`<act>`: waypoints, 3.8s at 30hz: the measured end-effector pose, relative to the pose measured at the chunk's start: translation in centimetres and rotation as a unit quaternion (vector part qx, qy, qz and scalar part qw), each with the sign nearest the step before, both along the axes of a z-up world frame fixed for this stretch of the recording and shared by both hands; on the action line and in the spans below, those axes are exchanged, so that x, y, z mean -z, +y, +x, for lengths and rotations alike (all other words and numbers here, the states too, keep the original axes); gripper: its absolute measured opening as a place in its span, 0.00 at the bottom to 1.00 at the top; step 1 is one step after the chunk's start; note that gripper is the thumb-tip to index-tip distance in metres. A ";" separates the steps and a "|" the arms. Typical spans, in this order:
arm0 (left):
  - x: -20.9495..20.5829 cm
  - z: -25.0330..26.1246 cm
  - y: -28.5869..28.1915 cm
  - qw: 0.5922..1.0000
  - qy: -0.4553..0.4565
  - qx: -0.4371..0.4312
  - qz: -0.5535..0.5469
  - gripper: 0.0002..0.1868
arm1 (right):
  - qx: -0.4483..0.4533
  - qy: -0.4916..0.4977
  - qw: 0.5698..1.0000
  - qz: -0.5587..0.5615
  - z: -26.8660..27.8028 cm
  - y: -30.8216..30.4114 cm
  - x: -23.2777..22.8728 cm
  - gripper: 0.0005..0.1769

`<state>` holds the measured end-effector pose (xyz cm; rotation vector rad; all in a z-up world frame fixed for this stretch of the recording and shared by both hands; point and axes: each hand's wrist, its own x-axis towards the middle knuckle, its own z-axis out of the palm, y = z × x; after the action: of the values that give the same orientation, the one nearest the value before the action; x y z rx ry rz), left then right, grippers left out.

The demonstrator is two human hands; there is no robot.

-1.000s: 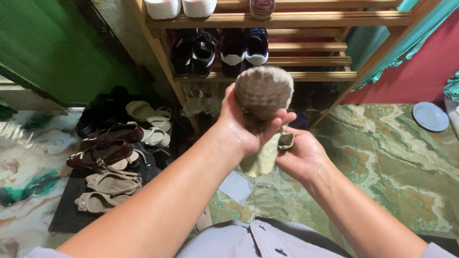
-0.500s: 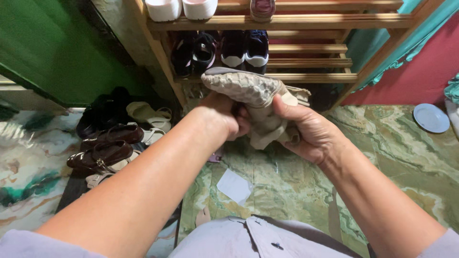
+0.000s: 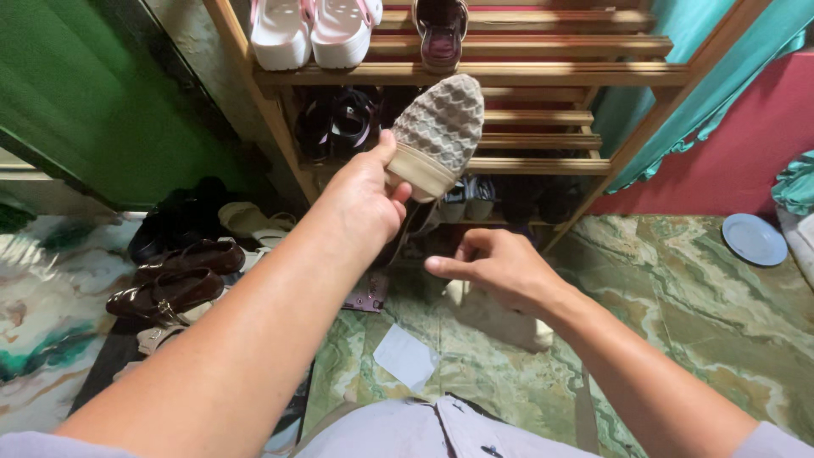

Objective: The person wipes several pairs of shoes with a cloth, handling each shoe individually and placing them back on a wooden shoe rack. The shoes include flats and high heels in various colors.

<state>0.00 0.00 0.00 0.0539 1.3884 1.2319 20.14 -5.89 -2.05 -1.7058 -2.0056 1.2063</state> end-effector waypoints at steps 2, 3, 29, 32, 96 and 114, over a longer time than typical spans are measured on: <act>0.6 1.0 0.2 0.994 -0.036 -0.021 0.103 0.13 | -0.017 -0.017 0.999 0.039 -1.2 -0.3 -0.5 0.35; 0.8 1.5 0.5 0.986 -0.053 -0.029 0.153 0.13 | -0.009 -0.022 0.998 0.056 -1.7 -0.3 -0.8 0.36; -2.7 -3.9 20.3 0.950 0.217 -0.035 0.221 0.16 | -0.051 0.115 0.957 0.260 -9.3 29.5 -2.2 0.22; -0.8 -5.0 20.9 0.812 0.522 -0.042 0.258 0.17 | -0.037 0.092 0.973 0.210 -11.0 33.5 -2.4 0.22; 4.1 -3.0 23.9 0.626 0.722 0.171 0.241 0.35 | 0.147 0.275 0.950 -0.015 -4.2 32.4 -1.1 0.16; 3.9 -4.8 22.2 0.579 0.738 0.233 0.257 0.42 | 0.077 0.223 0.972 0.006 -4.3 32.5 -1.5 0.21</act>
<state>-4.76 22.25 -3.88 2.1632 2.0042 0.9433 15.82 26.59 -0.53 -1.3955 -1.5821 1.3707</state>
